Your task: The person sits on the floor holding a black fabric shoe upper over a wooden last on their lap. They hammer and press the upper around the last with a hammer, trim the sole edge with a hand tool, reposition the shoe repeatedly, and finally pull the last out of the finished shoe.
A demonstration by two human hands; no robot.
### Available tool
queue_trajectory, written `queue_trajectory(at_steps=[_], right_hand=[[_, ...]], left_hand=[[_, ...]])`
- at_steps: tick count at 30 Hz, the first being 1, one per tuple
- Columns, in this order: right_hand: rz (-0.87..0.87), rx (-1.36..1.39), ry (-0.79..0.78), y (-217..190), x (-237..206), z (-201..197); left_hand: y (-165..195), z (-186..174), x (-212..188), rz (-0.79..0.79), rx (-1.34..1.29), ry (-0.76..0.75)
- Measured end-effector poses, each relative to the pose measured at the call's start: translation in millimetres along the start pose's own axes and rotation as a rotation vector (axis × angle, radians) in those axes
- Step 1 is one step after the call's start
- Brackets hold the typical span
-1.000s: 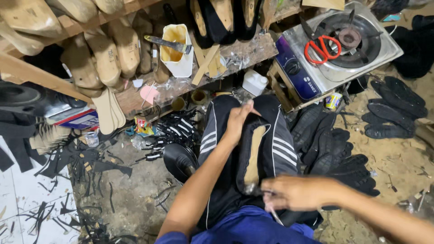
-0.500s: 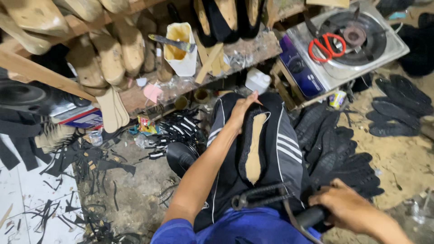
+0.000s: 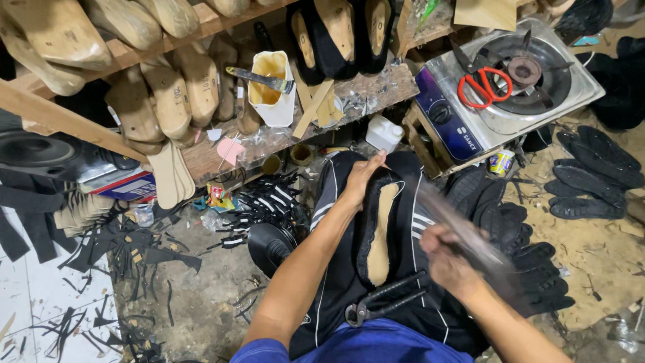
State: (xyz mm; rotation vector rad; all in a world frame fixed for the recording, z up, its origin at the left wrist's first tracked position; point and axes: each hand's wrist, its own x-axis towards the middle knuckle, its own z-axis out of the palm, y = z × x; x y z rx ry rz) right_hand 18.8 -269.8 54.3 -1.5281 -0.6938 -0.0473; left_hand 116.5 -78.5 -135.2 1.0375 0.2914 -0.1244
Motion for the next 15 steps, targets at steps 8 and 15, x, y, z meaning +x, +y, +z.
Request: queue_trajectory(at_steps=[8, 15], right_hand=[[-0.149, 0.135, 0.177, 27, -23, -18], [0.029, -0.67, -0.23, 45, -17, -29]], left_hand=[[-11, -3, 3, 0.026, -0.014, -0.009], [-8, -7, 8, 0.096, 0.047, -0.05]])
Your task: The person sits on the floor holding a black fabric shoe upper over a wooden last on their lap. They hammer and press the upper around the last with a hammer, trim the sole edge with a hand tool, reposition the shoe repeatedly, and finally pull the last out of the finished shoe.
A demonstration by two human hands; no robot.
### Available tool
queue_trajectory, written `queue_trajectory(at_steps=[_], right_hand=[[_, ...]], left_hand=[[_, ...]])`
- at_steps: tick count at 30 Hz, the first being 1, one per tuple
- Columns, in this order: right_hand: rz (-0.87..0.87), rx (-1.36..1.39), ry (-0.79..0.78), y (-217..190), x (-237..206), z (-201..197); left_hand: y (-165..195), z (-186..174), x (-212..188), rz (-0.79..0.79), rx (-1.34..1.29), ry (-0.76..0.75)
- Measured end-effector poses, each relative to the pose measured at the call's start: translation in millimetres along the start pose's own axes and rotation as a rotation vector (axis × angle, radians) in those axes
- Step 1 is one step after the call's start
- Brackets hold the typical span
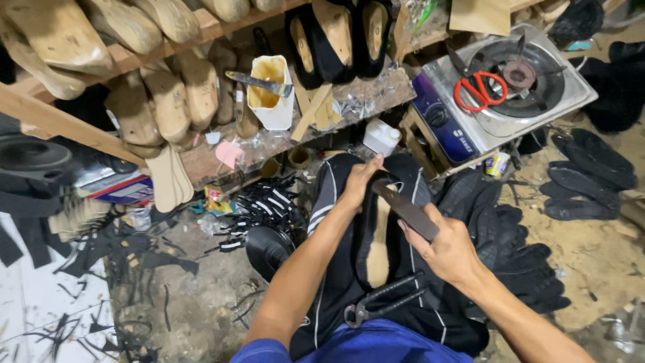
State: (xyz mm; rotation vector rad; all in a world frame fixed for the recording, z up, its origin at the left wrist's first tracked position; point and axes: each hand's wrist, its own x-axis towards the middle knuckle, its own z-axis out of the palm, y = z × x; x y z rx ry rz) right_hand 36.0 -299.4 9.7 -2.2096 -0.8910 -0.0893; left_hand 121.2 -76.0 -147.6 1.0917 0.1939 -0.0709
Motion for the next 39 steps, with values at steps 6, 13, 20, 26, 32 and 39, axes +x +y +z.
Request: queue_trajectory(at_steps=[6, 13, 20, 26, 32, 39], right_hand=[[0.091, 0.162, 0.11, 3, -9, 3], [0.146, 0.464, 0.165, 19, -12, 22], [0.482, 0.187, -0.024, 3, 9, 11], [-0.283, 1.097, 0.573, -17, 17, 7], [0.343, 0.086, -0.026, -23, 23, -2], [-0.077, 0.728, 0.335, -13, 8, 19]], left_hand=[[2, 6, -7, -0.062, 0.018, 0.063], [4, 8, -8, -0.058, -0.05, -0.002], [-3, 7, -6, -0.002, -0.057, -0.007], [-6, 5, -3, -0.084, -0.03, 0.067], [-11, 1, -3, 0.005, -0.038, 0.013], [-5, 3, -7, -0.038, 0.022, 0.028]])
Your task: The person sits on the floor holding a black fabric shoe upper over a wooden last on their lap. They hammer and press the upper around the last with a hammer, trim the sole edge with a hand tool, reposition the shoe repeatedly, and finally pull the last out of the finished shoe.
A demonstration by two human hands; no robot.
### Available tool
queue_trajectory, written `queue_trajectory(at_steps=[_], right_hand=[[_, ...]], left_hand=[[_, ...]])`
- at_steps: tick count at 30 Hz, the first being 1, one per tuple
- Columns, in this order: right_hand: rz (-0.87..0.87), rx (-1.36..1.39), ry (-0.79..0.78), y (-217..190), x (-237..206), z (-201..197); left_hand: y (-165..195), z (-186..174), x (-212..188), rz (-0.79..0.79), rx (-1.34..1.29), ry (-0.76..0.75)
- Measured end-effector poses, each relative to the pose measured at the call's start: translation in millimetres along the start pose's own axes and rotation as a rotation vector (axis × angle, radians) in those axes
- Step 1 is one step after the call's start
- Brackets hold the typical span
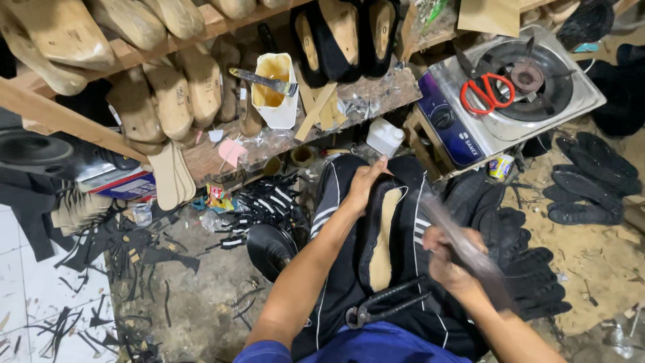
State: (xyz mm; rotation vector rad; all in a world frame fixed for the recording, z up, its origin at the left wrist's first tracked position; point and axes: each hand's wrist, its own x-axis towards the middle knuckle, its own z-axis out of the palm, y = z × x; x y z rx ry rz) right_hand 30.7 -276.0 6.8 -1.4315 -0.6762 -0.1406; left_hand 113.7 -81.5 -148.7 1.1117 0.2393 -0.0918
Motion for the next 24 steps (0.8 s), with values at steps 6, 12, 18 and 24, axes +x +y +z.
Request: queue_trajectory(at_steps=[6, 12, 18, 24], right_hand=[[0.28, -0.276, 0.011, 12, -17, -8], [0.343, -0.654, -0.104, -2, -4, 0], [0.099, 0.017, 0.15, -28, -1, -14], [0.412, -0.446, -0.053, 16, -9, 5]], left_hand=[[4, 0, -2, -0.018, -0.041, -0.017], [12, 4, -4, 0.019, 0.009, -0.023], [15, 8, -3, -0.028, 0.014, -0.011], [10, 2, 3, 0.216, -0.017, -0.09]])
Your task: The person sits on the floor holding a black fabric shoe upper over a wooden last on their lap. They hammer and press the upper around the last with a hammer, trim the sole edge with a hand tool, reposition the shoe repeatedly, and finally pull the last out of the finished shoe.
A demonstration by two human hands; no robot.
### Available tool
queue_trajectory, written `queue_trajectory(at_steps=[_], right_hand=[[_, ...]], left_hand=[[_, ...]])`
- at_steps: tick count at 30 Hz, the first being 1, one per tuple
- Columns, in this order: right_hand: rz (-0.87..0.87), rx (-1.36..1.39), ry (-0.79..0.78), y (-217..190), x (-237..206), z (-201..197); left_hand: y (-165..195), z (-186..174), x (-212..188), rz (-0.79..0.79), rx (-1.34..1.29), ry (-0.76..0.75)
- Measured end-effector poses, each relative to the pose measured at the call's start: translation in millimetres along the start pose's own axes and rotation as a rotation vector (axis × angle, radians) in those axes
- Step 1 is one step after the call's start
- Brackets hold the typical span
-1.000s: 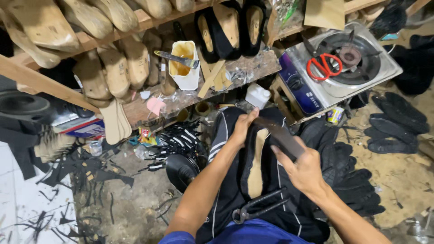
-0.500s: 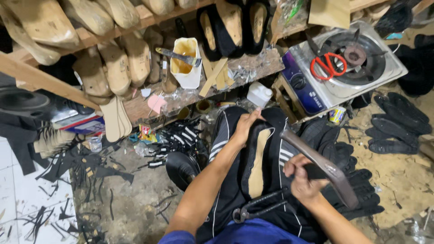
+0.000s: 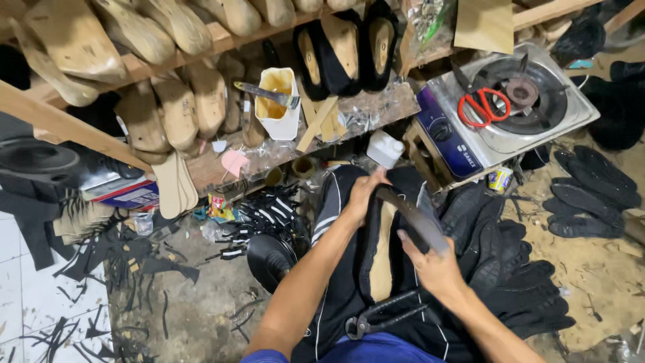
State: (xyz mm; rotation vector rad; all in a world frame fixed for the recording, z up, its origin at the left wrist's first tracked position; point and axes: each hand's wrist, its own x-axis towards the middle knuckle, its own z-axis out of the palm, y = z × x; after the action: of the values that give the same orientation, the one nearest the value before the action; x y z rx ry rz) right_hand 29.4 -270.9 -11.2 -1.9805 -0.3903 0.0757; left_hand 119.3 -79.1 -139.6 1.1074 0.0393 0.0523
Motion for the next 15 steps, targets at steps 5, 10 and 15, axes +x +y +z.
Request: queue_trajectory(at_steps=[5, 10, 15], right_hand=[[-0.072, -0.082, -0.048, 20, -49, -18], [-0.104, -0.203, -0.253, 58, -108, -61], [-0.446, -0.213, -0.456, 77, -116, -105]], left_hand=[[14, 8, -17, -0.077, 0.002, 0.09], [72, 35, -99, -0.028, 0.308, 0.029], [136, 69, -129, -0.004, 0.675, 0.042]])
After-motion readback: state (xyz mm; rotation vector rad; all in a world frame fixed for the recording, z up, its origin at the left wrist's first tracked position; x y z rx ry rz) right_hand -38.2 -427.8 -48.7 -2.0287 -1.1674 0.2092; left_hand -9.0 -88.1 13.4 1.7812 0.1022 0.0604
